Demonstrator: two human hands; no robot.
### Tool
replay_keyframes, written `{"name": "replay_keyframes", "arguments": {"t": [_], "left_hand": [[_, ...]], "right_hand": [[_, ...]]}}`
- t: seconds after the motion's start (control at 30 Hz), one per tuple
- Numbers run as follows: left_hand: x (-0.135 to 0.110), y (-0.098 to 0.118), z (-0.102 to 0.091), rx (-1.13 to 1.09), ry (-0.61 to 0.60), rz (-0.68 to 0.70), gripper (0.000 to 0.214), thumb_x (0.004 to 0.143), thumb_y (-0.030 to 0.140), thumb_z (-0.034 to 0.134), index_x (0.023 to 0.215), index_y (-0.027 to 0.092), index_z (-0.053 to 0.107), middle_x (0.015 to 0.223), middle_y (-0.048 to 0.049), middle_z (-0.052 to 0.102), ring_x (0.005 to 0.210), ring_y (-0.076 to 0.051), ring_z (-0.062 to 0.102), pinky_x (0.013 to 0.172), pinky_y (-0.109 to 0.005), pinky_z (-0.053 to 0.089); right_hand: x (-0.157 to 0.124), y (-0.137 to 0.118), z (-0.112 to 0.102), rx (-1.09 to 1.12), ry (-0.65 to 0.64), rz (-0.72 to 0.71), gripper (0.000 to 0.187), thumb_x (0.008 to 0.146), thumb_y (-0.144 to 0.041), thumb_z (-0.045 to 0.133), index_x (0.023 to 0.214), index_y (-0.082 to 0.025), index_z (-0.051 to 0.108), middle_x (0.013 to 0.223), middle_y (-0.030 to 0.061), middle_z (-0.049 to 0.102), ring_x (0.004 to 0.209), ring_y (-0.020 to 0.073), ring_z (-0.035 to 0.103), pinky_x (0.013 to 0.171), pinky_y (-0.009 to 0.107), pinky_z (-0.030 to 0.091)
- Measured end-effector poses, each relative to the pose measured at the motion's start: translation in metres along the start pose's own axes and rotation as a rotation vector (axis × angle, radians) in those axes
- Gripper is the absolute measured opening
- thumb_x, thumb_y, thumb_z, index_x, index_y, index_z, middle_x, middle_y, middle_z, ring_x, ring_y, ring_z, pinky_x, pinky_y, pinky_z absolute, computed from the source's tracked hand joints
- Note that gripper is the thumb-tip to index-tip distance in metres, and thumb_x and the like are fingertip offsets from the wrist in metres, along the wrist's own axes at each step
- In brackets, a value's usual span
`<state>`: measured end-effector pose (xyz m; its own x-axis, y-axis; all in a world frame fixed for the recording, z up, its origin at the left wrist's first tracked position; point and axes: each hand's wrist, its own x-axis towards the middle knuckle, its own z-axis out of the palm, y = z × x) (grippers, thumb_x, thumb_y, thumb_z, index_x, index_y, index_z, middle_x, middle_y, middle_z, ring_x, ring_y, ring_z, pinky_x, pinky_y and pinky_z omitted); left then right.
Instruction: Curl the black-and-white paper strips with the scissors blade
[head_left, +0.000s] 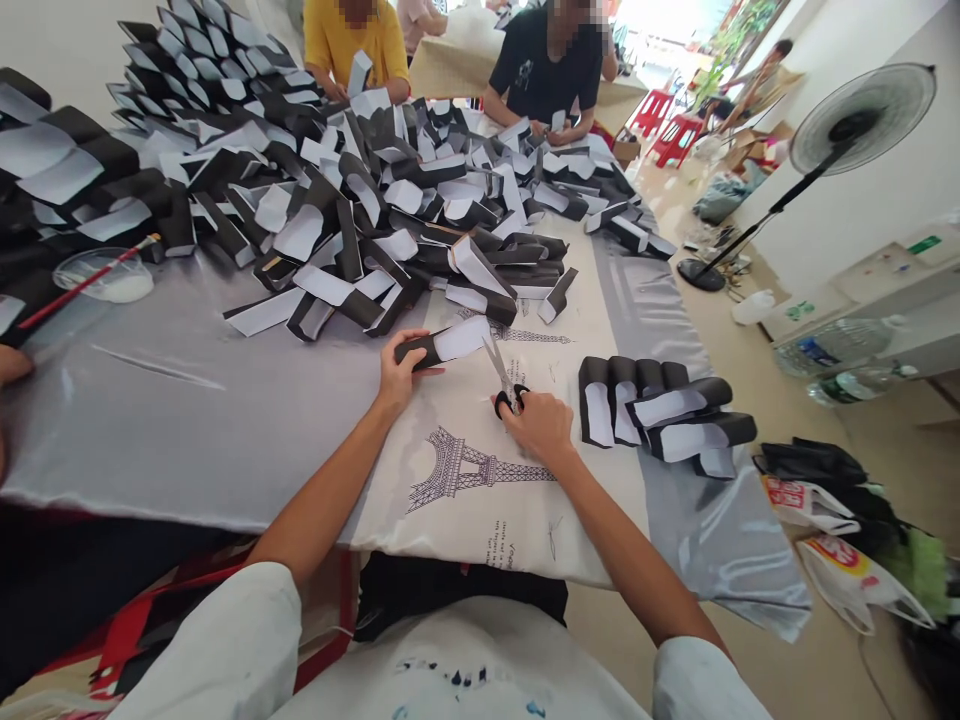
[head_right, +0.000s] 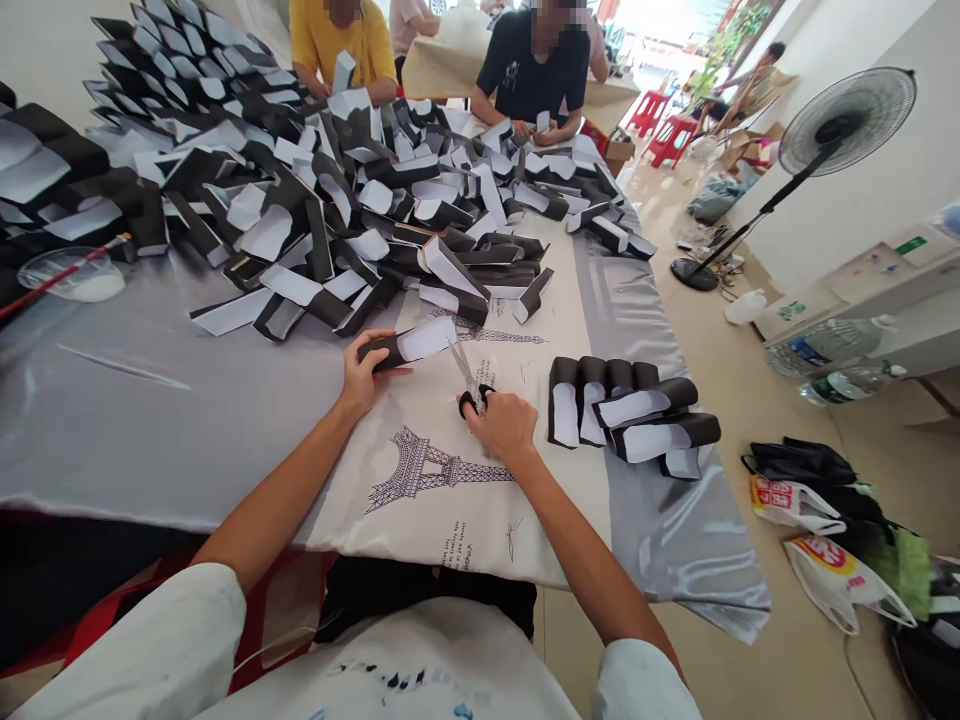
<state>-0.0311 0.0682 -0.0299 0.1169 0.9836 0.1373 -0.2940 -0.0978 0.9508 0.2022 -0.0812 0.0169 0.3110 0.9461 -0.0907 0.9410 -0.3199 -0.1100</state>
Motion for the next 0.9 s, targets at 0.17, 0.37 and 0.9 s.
{"name": "replay_keyframes", "arguments": {"t": [0.17, 0.37, 0.9], "left_hand": [[-0.005, 0.002, 0.003, 0.016, -0.019, -0.008, 0.046, 0.081, 0.045, 0.083, 0.117, 0.02, 0.074, 0.118, -0.0095, 0.075, 0.072, -0.021, 0.078, 0.063, -0.048, 0.076], [-0.01, 0.005, 0.005, 0.054, -0.074, 0.01, 0.048, 0.083, 0.047, 0.085, 0.12, 0.02, 0.074, 0.117, -0.0094, 0.074, 0.074, -0.02, 0.077, 0.062, -0.045, 0.076], [-0.015, 0.007, 0.011, 0.096, -0.108, 0.033, 0.046, 0.089, 0.05, 0.083, 0.123, 0.02, 0.073, 0.117, -0.0086, 0.072, 0.07, -0.018, 0.078, 0.066, -0.045, 0.077]], "right_hand": [[-0.005, 0.002, 0.007, 0.004, 0.016, -0.007, 0.059, 0.11, -0.066, 0.053, 0.088, -0.02, 0.083, 0.087, 0.0109, 0.079, 0.082, 0.0237, 0.073, 0.067, 0.032, 0.035], [-0.005, 0.005, 0.013, 0.005, 0.027, -0.022, 0.06, 0.115, -0.057, 0.046, 0.09, -0.018, 0.084, 0.088, 0.0123, 0.08, 0.081, 0.023, 0.073, 0.067, 0.032, 0.032], [-0.005, 0.006, 0.007, 0.043, 0.002, -0.016, 0.061, 0.116, -0.057, 0.044, 0.093, -0.018, 0.085, 0.092, 0.0136, 0.081, 0.086, 0.0237, 0.075, 0.071, 0.031, 0.037]]}}
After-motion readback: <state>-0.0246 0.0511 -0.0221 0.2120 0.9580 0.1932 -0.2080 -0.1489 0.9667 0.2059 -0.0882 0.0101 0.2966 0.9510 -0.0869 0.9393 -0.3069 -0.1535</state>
